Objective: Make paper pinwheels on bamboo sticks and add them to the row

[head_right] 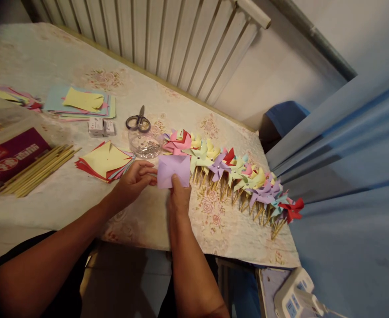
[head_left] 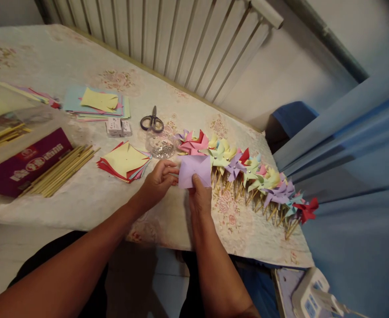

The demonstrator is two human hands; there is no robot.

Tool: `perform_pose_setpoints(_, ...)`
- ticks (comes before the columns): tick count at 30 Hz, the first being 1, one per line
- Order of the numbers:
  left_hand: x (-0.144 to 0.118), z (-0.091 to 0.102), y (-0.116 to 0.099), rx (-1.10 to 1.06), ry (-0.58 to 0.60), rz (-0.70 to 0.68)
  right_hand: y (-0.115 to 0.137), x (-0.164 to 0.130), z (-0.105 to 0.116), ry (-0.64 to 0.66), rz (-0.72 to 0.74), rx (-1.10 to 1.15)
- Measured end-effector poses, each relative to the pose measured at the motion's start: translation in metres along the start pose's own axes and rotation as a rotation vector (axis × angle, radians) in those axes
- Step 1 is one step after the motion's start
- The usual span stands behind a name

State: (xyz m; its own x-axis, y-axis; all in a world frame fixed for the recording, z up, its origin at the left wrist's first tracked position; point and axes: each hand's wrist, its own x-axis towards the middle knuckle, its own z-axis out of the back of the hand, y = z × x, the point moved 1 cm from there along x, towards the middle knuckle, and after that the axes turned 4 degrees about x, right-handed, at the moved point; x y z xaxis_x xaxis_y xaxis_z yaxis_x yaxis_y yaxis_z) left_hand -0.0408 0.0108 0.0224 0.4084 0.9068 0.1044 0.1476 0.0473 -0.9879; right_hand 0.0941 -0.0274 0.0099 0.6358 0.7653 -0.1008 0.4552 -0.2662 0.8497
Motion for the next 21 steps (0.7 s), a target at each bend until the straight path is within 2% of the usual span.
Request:
perform_pose_setpoints(3,-0.0018,0.0012,-0.0006,0.182,0.062,-0.095,0.0031,0.0026,0.0011,-0.025,-0.009,0.008)
perform_pose_setpoints(6,-0.0011,0.0019,0.0012,0.409,0.114,-0.222,0.0036,0.0038,0.0024,0.007,-0.008,-0.007)
perform_pose_setpoints(9,0.0013,0.0016,0.0051,0.539,0.143,-0.311,0.0023,0.0034,0.0031,0.043,-0.008,-0.059)
perform_pose_setpoints(14,0.0052,0.0021,0.0082,0.596,0.113,-0.242,0.0014,0.0013,0.0026,0.079,-0.013,-0.076)
perform_pose_setpoints(21,0.0055,0.0042,0.0008,0.519,0.038,-0.151,0.0036,-0.0025,-0.0007,0.102,-0.029,-0.056)
